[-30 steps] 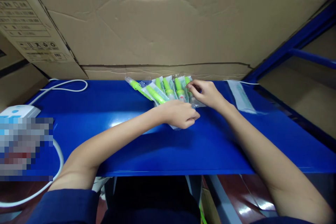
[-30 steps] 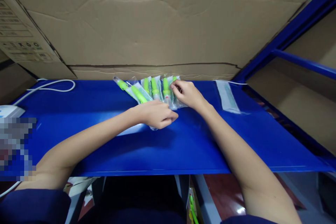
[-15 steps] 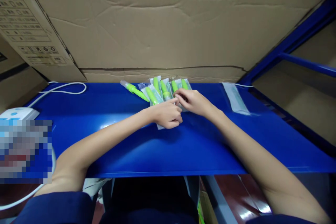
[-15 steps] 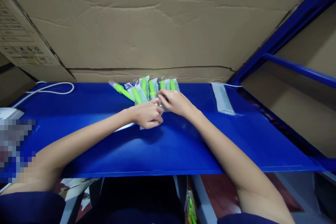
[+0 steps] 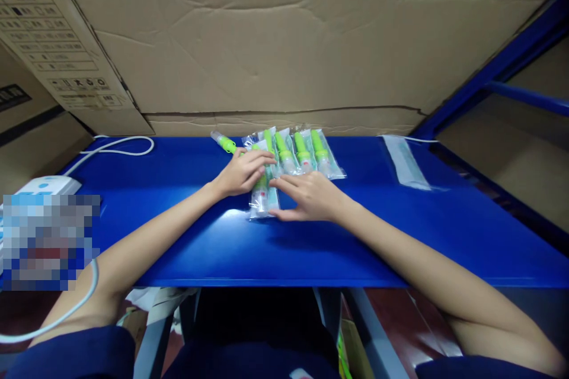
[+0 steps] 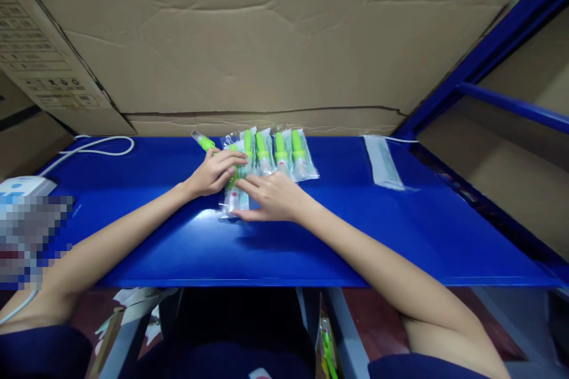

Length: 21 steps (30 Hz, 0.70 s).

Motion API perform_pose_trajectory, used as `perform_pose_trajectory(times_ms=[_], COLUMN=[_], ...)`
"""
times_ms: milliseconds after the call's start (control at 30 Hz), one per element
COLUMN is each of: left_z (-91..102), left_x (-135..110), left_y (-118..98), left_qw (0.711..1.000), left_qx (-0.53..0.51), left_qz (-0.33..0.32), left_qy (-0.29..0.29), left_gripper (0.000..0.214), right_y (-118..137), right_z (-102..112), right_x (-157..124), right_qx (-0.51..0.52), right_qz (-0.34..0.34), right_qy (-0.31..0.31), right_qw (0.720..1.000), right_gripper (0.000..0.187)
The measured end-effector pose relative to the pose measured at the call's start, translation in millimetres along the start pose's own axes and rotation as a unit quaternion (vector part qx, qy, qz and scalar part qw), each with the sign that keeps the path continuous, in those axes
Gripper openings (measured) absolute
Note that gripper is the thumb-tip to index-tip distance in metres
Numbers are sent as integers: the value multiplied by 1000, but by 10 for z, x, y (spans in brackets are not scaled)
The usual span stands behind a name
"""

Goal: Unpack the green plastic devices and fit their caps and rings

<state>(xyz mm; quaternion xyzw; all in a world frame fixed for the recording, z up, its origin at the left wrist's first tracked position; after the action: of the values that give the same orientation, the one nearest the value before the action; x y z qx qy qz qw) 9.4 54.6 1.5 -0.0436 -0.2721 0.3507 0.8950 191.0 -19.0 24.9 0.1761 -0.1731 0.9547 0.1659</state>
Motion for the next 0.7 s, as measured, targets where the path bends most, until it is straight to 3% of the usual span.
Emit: perform_pose_trajectory(times_ms=[100, 167, 267, 467, 600, 700], left_z=[94, 121, 126, 137, 106, 121], left_x=[-2, -18, -49, -76, -85, -79], left_y=[216, 358, 482, 490, 565, 646], left_qw=[991, 984, 981, 973, 959, 953], left_qx=[3, 6, 30, 118, 152, 161], left_qz=[123, 171, 191, 194, 225, 245], left_qy=[-54, -54, -23, 24, 82, 76], left_gripper=[39, 41, 42, 51, 55, 54], right_y=[152, 207, 216, 195, 216, 221], right_z=[-49, -92, -155, -230, -254, -277], right_x=[69, 98, 105, 78, 89, 104], right_qx=[-27, -39, -45, -32, -42, -79], right_qz=[42, 59, 50, 62, 82, 92], right_qy=[-4, -18, -21, 49, 41, 16], right_qw=[999, 997, 997, 996, 995, 992], right_gripper=[57, 56, 62, 58, 48, 40])
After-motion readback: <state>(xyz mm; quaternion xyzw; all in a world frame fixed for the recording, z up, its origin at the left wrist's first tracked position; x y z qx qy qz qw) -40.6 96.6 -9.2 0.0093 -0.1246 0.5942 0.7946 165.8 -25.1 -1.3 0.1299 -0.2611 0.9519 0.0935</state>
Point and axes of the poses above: each hand's wrist, its own x-axis towards the middle knuckle, its own z-axis out of the back of the hand, y = z × x, the point moved 3 cm from there along x, towards the middle knuckle, and after that the axes turned 13 degrees about z, right-handed, at the moved point
